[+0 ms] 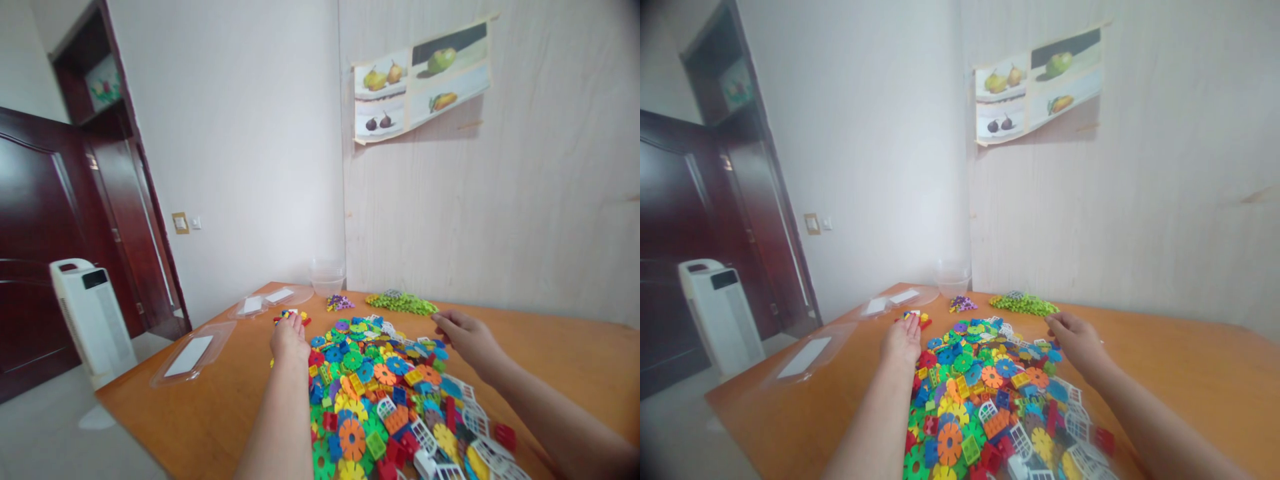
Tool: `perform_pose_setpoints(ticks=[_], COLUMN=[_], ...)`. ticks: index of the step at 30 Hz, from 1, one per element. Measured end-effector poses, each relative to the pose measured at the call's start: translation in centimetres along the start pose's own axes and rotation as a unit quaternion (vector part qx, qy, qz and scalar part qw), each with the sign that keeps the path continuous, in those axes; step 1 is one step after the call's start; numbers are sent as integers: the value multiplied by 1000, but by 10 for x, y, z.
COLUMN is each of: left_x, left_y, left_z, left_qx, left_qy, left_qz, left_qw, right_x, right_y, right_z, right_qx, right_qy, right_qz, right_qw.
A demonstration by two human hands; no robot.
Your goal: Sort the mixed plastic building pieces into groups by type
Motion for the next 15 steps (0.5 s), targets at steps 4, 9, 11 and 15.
perform_pose_setpoints(ticks=[4, 9, 11, 15], left_x=[-11, -27, -30, -32], left_y=[-1, -7, -11, -18], left_z=[-18, -49, -59, -75], left_qx=[-7, -20, -61, -147], left_qy=[-52, -182, -257, -341], left_qz=[51, 165, 250, 374], left_qw=[997, 969, 932, 850], right_x=[-1, -4, -6, -9], right_y=[-11, -29, -35, -48], right_z=[-6, -17, -22, -32], right_qx=[0, 13, 28, 66], right_qy=[-34, -109, -138, -201], right_qz=[0, -47, -76, -118], right_qw=[999, 993, 987, 970])
Point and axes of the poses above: each hand's wrist, its own z-axis towards the middle knuckle, its own x-axis out of the back of the hand, y = z × x, the point moved 1 cm from there along z, towards the middle knuckle, and after that the axes turned 4 degrees about -x, right-handed, at the moved point
